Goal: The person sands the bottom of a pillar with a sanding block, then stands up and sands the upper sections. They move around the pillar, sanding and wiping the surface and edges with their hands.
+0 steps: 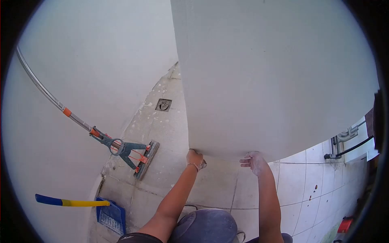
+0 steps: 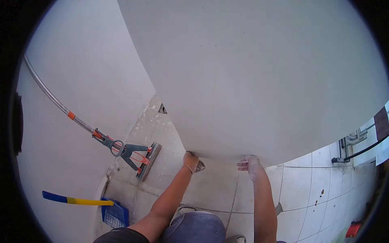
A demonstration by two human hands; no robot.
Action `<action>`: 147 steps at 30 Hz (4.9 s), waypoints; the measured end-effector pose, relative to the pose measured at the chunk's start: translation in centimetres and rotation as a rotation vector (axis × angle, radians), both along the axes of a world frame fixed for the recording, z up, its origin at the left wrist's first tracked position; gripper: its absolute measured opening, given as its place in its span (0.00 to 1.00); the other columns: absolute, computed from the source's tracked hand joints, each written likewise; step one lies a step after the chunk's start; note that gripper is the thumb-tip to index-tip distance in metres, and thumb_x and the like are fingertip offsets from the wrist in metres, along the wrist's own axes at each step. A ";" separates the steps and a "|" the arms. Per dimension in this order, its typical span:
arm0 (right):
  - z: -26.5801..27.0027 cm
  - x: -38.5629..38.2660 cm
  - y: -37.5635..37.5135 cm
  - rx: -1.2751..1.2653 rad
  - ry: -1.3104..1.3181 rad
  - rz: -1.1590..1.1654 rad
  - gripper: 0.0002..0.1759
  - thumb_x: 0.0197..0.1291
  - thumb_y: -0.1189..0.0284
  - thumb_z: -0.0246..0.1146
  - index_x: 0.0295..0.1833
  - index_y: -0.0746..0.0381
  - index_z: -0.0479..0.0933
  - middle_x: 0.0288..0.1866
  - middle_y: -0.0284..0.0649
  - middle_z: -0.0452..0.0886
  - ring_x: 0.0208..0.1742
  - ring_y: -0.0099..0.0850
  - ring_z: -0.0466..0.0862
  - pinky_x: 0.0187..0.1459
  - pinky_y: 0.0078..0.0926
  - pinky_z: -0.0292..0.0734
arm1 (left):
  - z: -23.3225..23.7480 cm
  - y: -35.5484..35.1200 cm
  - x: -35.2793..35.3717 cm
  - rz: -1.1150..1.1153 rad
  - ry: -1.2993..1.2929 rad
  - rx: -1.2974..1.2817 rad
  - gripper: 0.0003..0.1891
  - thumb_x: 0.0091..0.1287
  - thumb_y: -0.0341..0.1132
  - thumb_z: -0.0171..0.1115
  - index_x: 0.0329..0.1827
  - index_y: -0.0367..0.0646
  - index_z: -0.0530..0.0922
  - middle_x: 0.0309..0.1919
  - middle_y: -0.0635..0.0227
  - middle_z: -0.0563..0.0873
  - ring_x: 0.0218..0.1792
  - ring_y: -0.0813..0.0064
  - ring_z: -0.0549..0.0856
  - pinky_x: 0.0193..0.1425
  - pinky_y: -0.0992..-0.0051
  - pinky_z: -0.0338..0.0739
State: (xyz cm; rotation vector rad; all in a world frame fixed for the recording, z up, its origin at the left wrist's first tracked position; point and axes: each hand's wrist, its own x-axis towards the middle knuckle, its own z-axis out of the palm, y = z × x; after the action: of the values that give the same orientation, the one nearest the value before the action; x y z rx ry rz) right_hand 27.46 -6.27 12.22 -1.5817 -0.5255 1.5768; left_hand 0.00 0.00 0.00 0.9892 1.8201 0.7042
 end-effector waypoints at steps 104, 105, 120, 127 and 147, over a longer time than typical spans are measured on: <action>14.5 4.7 -18.6 0.127 -0.058 -0.533 0.32 0.60 0.66 0.59 0.68 0.72 0.70 0.54 0.48 0.83 0.48 0.32 0.82 0.51 0.26 0.70 | -18.4 1.7 10.6 0.042 -0.142 0.253 0.11 0.69 0.30 0.58 0.52 0.43 0.83 0.48 0.67 0.88 0.53 0.67 0.84 0.54 0.68 0.78; 15.1 4.5 -18.4 0.132 -0.074 -0.528 0.32 0.60 0.66 0.58 0.68 0.72 0.70 0.54 0.48 0.83 0.48 0.32 0.82 0.51 0.26 0.70 | -14.1 1.5 10.2 0.068 -0.265 0.196 0.11 0.70 0.30 0.58 0.52 0.43 0.83 0.47 0.67 0.88 0.52 0.66 0.85 0.52 0.68 0.78; 16.3 4.2 -19.0 0.198 -0.119 -0.552 0.34 0.58 0.66 0.61 0.68 0.72 0.68 0.51 0.45 0.82 0.45 0.33 0.83 0.47 0.25 0.73 | 0.0 -0.2 7.0 0.217 -0.539 -0.080 0.07 0.75 0.30 0.52 0.49 0.42 0.79 0.32 0.64 0.84 0.26 0.60 0.86 0.20 0.61 0.79; 15.2 3.9 -16.9 0.102 -0.072 -0.502 0.33 0.58 0.66 0.61 0.67 0.72 0.68 0.51 0.46 0.82 0.46 0.34 0.82 0.46 0.25 0.74 | -5.0 1.3 5.5 0.350 -0.759 0.130 0.08 0.76 0.28 0.50 0.47 0.45 0.79 0.31 0.67 0.84 0.21 0.71 0.80 0.17 0.68 0.69; 14.6 4.3 -17.7 0.197 -0.008 -0.518 0.28 0.61 0.66 0.59 0.65 0.70 0.72 0.51 0.44 0.83 0.45 0.30 0.83 0.46 0.21 0.74 | -5.6 1.5 1.2 0.151 -0.706 -0.162 0.11 0.70 0.22 0.56 0.50 0.45 0.81 0.35 0.69 0.86 0.26 0.75 0.82 0.23 0.69 0.74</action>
State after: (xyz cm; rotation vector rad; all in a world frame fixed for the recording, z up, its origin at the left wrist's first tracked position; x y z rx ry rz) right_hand 31.77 -23.94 26.87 -1.4289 -0.2359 1.0934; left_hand 1.24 1.50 -5.59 0.4126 1.3019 0.8501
